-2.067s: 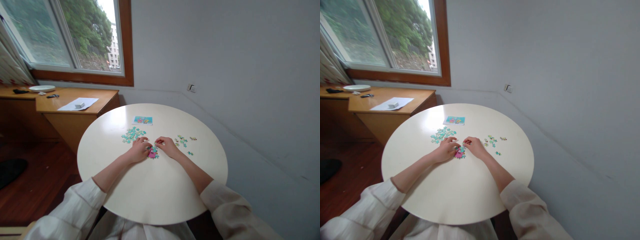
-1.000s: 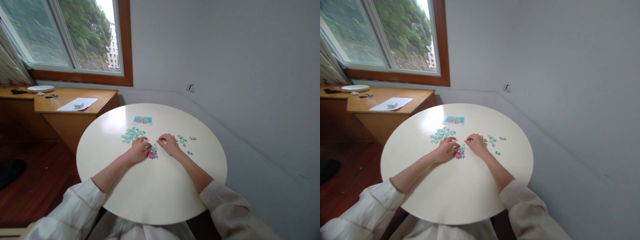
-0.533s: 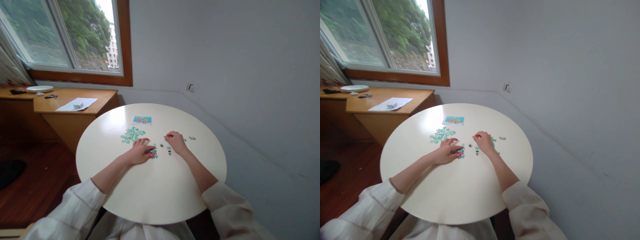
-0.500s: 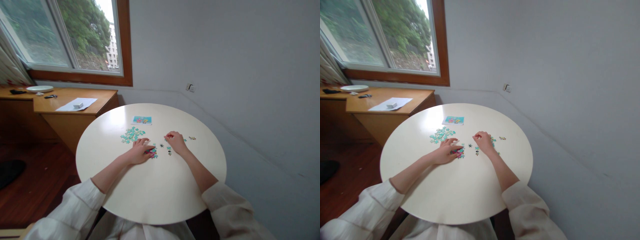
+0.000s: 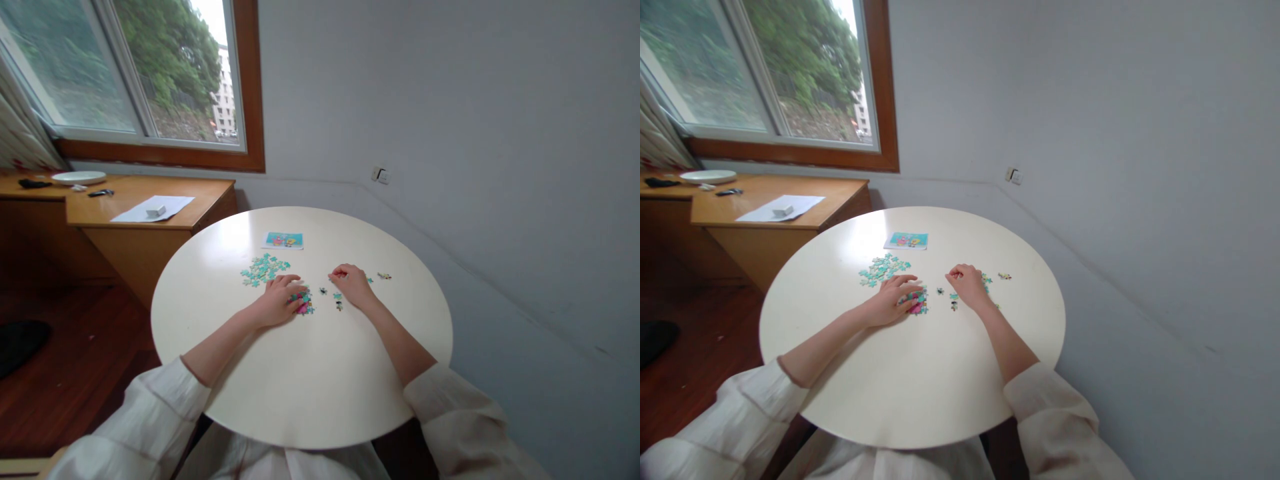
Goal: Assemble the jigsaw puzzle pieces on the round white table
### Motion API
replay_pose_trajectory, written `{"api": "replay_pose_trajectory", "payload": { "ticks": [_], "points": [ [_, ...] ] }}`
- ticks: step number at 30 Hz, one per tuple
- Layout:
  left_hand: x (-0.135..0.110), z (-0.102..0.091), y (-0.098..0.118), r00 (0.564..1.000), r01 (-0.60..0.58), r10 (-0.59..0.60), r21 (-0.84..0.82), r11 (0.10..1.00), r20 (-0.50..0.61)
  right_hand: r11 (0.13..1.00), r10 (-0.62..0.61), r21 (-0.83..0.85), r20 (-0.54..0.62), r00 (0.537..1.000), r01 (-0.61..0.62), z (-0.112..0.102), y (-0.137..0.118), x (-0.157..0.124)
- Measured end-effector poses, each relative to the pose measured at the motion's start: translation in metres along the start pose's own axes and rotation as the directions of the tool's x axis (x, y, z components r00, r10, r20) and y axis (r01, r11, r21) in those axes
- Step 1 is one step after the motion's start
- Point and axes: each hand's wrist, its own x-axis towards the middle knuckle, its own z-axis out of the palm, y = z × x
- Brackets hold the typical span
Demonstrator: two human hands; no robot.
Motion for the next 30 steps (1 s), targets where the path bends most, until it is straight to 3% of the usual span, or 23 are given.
{"api": "replay_pose_trajectory", "payload": {
  "ticks": [3,9,21,30],
  "points": [
    [-0.001,-0.002,0.002,0.999,-0.038,0.038,-0.007,0.999,-0.009,1.000,0.005,0.003,0.006,1.000,-0.005,0.000,0.002,0.000],
    [-0.003,-0.006,0.006,0.988,-0.134,0.136,-0.031,0.990,0.079,0.998,0.054,0.006,0.030,0.998,-0.054,-0.004,0.003,0.001],
    [-0.002,-0.004,0.003,0.988,-0.136,0.138,-0.024,0.990,0.068,0.998,0.041,0.050,-0.002,0.999,-0.040,-0.010,0.015,0.003],
    [-0.002,-0.003,0.004,0.995,-0.088,0.090,-0.038,0.995,0.039,0.997,0.080,-0.017,0.011,0.997,-0.080,-0.013,0.018,0.005]
  ]
}}
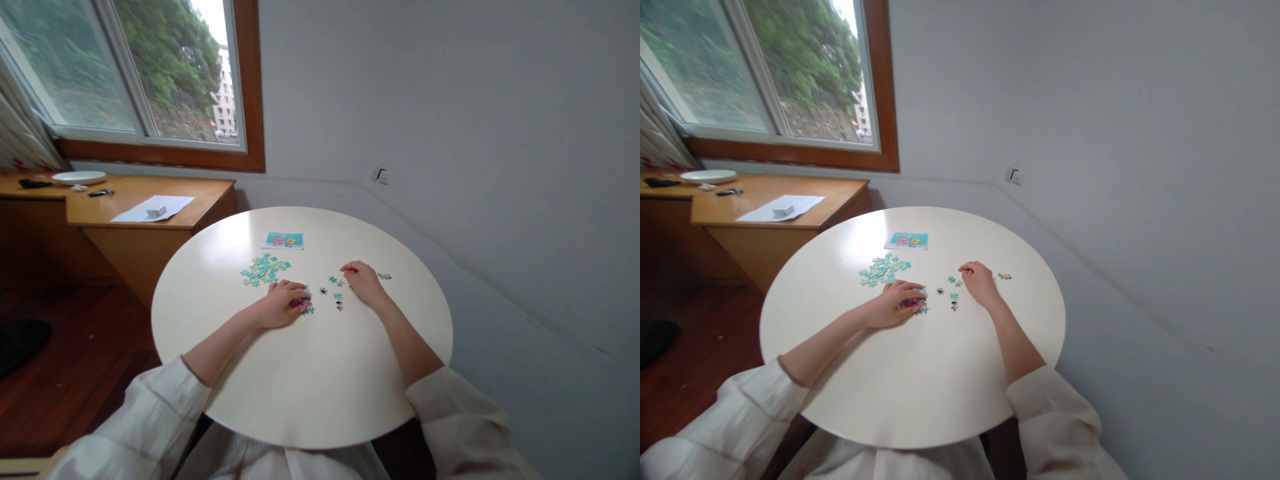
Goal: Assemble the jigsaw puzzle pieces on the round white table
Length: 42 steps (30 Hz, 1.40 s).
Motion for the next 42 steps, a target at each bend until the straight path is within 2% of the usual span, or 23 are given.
{"api": "replay_pose_trajectory", "payload": {
  "ticks": [6,16,33,42],
  "points": [
    [0.0007,0.0022,-0.0049,0.998,0.064,-0.064,0.006,0.998,0.007,0.988,0.075,-0.138,0.092,0.993,-0.062,-0.0017,-0.0012,-0.0027],
    [0.0011,0.0075,-0.0080,0.996,0.092,-0.091,0.044,0.995,-0.018,0.973,0.067,-0.230,0.148,0.987,-0.032,-0.0009,0.0041,-0.0035],
    [0.0006,0.0050,-0.0068,0.995,0.104,-0.104,0.037,0.994,0.009,0.972,0.056,-0.235,0.275,0.960,0.011,-0.0072,0.0047,-0.0033],
    [0.0014,0.0053,-0.0063,0.994,0.108,-0.109,0.054,0.993,0.018,0.977,0.021,-0.210,0.290,0.957,0.042,-0.0091,0.0058,-0.0027]
  ]
}}
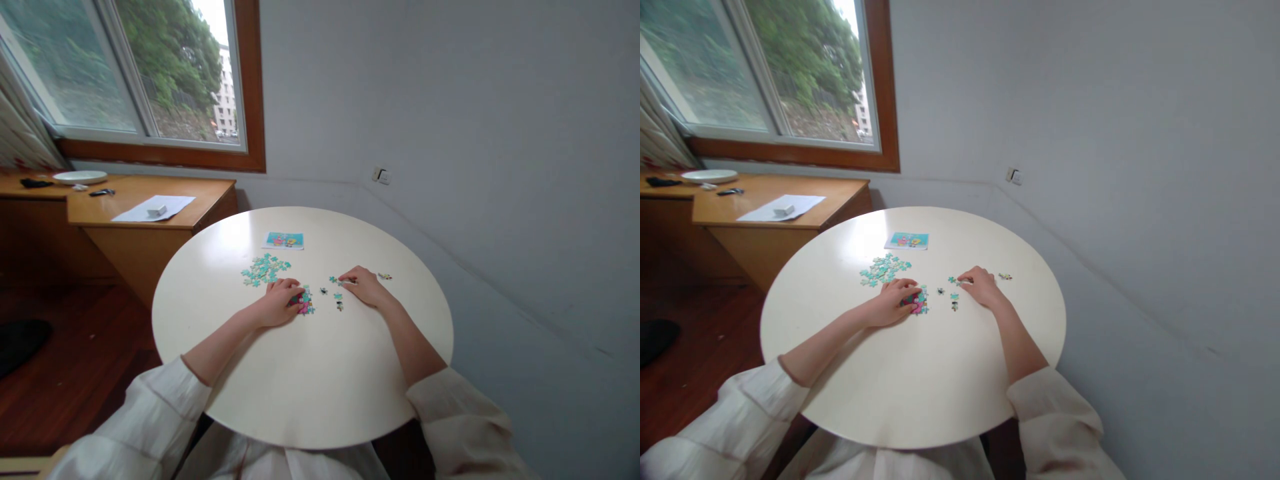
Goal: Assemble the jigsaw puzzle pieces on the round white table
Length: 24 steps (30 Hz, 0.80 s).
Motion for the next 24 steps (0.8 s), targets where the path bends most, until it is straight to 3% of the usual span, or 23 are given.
{"api": "replay_pose_trajectory", "payload": {
  "ticks": [24],
  "points": [
    [-0.0004,0.0005,-0.0013,1.000,0.002,-0.002,-0.018,1.000,0.015,1.000,-0.009,-0.001,0.013,1.000,0.009,0.0005,0.0043,0.0009]
  ]
}}
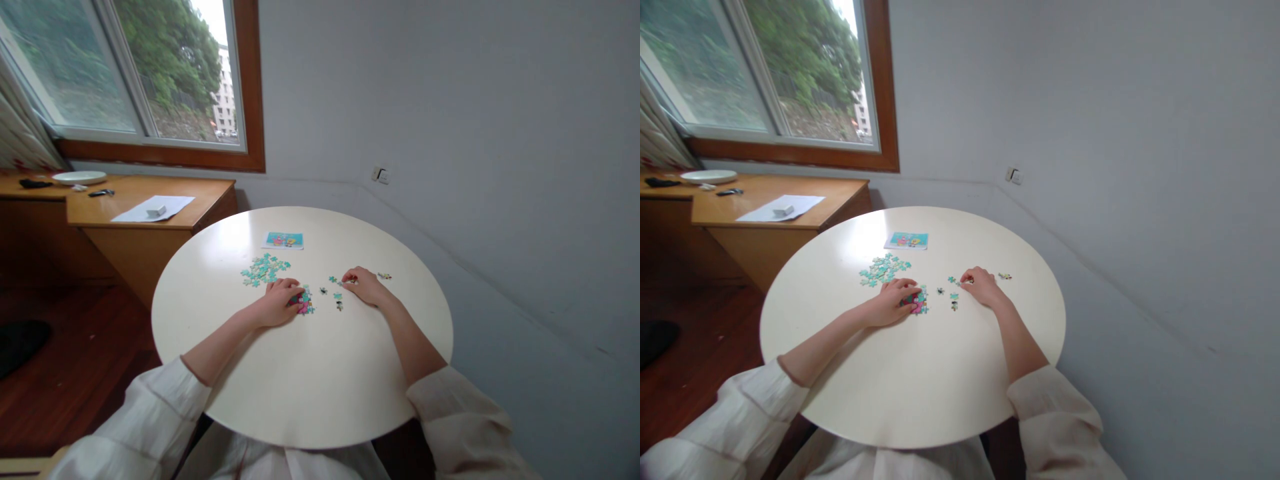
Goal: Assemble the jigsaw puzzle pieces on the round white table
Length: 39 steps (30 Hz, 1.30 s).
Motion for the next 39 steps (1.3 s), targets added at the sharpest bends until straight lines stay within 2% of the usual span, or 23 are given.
{"api": "replay_pose_trajectory", "payload": {
  "ticks": [15,20,29,39],
  "points": [
    [0.0001,0.0001,-0.0001,1.000,0.004,-0.004,-0.009,1.000,-0.006,0.995,0.008,0.098,0.009,1.000,-0.009,-0.0026,-0.0033,-0.0014],
    [-0.0003,-0.0008,0.0004,1.000,0.008,-0.008,-0.013,1.000,-0.001,0.997,0.061,0.047,0.002,0.998,-0.061,-0.0037,-0.0041,-0.0012],
    [-0.0007,-0.0005,-0.0002,1.000,0.006,-0.006,-0.005,1.000,-0.006,0.998,0.058,0.030,-0.006,0.998,-0.058,-0.0033,-0.0038,-0.0011],
    [-0.0003,-0.0016,0.0010,1.000,0.002,-0.002,0.001,1.000,0.000,0.986,0.066,0.152,0.013,0.998,-0.067,-0.0041,-0.0084,-0.0025]
  ]
}}
